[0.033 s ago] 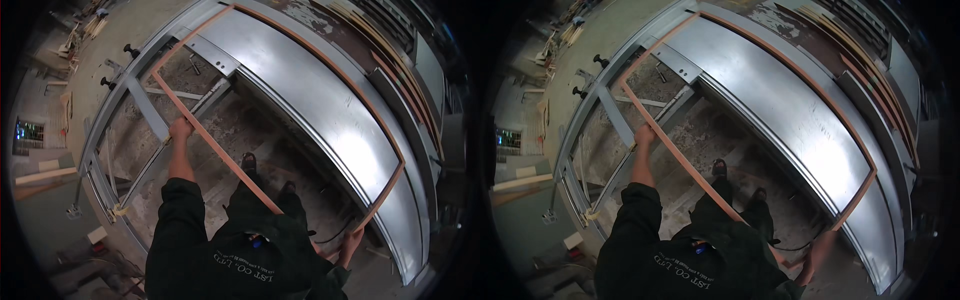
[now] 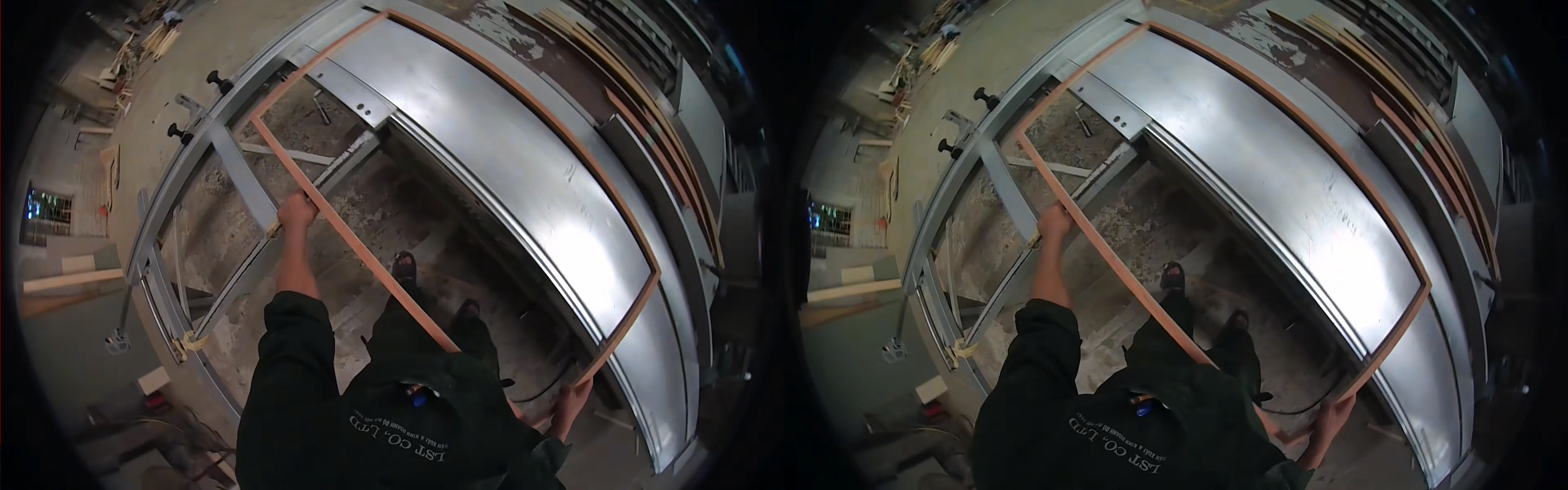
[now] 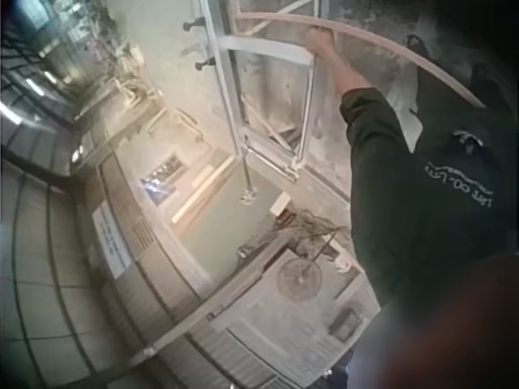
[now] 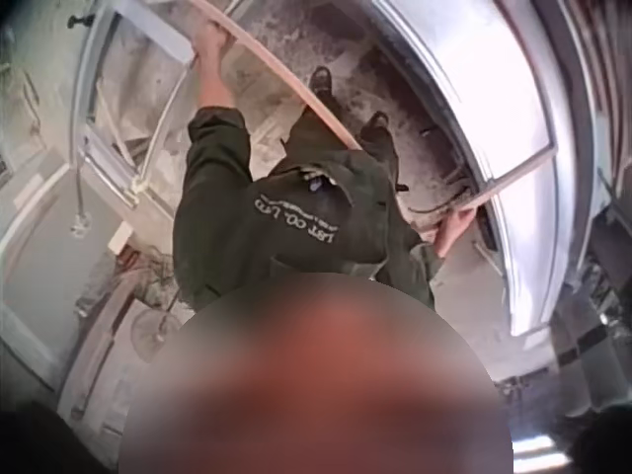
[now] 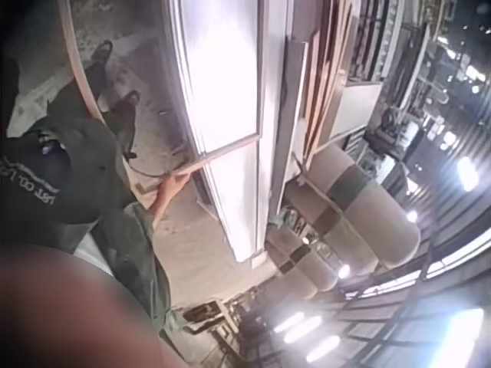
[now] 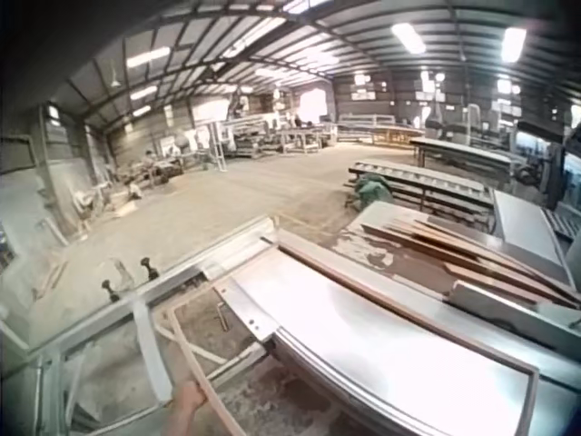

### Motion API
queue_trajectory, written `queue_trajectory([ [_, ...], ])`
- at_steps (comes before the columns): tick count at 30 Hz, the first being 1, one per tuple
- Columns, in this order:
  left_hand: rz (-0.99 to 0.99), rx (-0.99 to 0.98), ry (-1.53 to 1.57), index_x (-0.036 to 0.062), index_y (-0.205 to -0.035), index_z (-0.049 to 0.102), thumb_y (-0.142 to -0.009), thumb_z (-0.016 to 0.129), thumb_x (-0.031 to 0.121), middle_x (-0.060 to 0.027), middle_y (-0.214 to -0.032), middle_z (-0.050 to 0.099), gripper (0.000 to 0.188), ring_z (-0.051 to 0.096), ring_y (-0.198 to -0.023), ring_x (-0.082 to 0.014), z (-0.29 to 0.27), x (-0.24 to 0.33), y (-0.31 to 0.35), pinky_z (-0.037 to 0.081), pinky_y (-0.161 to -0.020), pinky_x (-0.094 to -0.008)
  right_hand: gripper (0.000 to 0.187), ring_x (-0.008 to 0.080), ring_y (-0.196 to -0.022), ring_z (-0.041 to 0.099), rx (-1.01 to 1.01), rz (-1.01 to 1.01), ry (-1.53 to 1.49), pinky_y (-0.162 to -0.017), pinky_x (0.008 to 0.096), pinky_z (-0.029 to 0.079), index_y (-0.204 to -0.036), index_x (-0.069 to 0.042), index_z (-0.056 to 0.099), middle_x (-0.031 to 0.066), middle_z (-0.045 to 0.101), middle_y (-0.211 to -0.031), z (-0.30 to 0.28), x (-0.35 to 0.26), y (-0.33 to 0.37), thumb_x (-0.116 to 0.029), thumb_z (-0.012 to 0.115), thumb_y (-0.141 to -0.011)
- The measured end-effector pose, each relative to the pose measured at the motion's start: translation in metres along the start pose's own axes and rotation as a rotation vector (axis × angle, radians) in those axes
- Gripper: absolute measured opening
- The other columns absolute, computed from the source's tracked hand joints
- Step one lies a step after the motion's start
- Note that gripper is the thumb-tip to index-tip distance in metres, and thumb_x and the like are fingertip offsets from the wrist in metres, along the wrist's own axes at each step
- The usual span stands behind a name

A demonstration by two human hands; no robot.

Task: Measuring and aligning a rectangular wooden frame on a sliding table saw in a factory setting.

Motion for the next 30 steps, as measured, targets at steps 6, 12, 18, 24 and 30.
queue_trajectory([
  [6,0.018,-0.009,0.014,0.0211,-0.142,0.067,-0.098,0.077,0.050,-0.0133,-0.125,0.077,0.054,0.077,-0.109,-0.0357,0.000,-0.002,0.020,0.060,-0.088,-0.0534,0.080,0.0284,-0.132,0.061,0.003,0.033,-0.032,-0.114,0.0378,0.046,-0.156,0.004,0.049,0.0169,0.060,-0.147,-0.019,0.021,-0.012,-0.015,0.072,-0.082],
  [12,0.082,0.145,-0.051,0.0118,-0.140,0.063,-0.094,0.081,0.043,-0.0169,-0.122,0.072,0.058,0.077,-0.104,-0.0396,0.004,0.006,0.063,0.060,-0.085,-0.0562,0.075,0.0259,-0.123,0.064,0.059,0.038,-0.212,-0.108,0.0323,0.048,-0.152,0.006,0.054,0.0166,0.066,-0.137,-0.065,0.033,-0.014,-0.005,0.056,-0.078],
  [18,0.091,0.125,-0.183,0.0067,-0.150,0.051,-0.095,0.076,0.046,-0.0195,-0.126,0.068,0.072,0.078,-0.096,-0.0425,0.010,0.007,0.118,0.061,-0.080,-0.0570,0.063,0.0237,-0.107,0.069,0.161,-0.031,-0.017,-0.097,0.0313,0.052,-0.141,0.004,0.062,0.0128,0.073,-0.120,-0.123,0.059,-0.024,-0.007,0.061,-0.079],
  [24,0.096,0.121,-0.167,0.0034,-0.154,0.051,-0.095,0.076,0.043,-0.0228,-0.124,0.075,0.076,0.079,-0.100,-0.0420,0.018,0.021,0.214,0.060,-0.086,-0.0563,0.057,0.0224,-0.105,0.070,0.176,-0.117,-0.129,-0.093,0.0321,0.054,-0.133,0.005,0.067,0.0117,0.074,-0.116,-0.231,0.159,-0.025,-0.003,0.061,-0.076],
  [30,0.343,0.177,-0.136,0.0076,-0.153,0.056,-0.091,0.079,0.044,-0.0239,-0.150,0.062,0.076,0.078,-0.105,-0.0424,0.022,0.019,0.299,0.062,-0.089,-0.0547,0.050,0.0198,-0.097,0.070,0.093,-0.013,-0.088,-0.083,0.0329,0.055,-0.130,0.005,0.067,0.0099,0.074,-0.112,-0.309,0.202,-0.019,-0.006,0.064,-0.081],
])
Point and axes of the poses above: each hand's wrist, its own y-axis away from the middle knuckle, its own z-axis out of the palm, x = y × z, the point moved 5 cm from there along -y, towards the middle knuckle
